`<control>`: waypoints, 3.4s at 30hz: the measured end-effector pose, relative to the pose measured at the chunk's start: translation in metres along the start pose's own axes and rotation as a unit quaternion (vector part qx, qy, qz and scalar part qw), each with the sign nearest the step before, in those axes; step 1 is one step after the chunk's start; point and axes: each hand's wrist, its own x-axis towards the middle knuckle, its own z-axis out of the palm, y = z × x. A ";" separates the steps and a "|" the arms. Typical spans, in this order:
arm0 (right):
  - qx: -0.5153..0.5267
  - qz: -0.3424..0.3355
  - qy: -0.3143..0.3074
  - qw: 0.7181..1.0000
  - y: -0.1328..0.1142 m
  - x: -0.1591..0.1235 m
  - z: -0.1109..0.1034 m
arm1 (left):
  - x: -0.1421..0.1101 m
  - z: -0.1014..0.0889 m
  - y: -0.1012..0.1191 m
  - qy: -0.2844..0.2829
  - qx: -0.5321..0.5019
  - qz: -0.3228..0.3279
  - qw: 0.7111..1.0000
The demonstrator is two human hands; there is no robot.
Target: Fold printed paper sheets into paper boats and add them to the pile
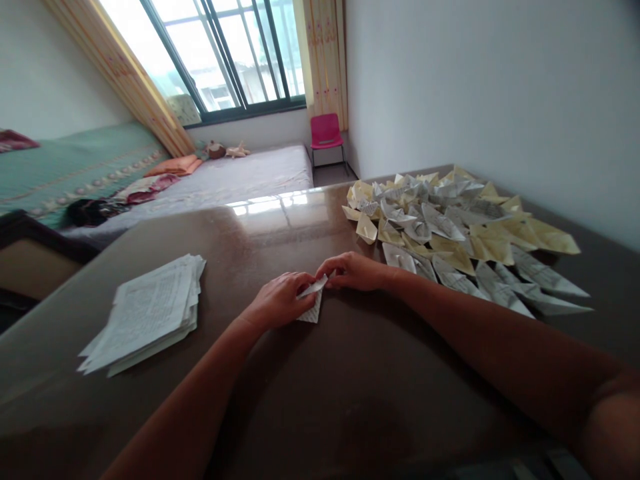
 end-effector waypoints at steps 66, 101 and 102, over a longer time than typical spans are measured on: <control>0.060 0.071 0.096 0.991 -0.005 0.003 0.021 | 0.011 0.015 -0.004 0.037 -0.353 -0.058 0.933; 0.017 0.073 0.208 0.975 -0.017 0.006 0.031 | 0.015 0.026 0.006 0.095 -0.626 -0.146 0.760; 0.031 0.074 0.203 0.976 -0.016 0.006 0.030 | 0.015 0.025 0.007 0.099 -0.623 -0.145 0.762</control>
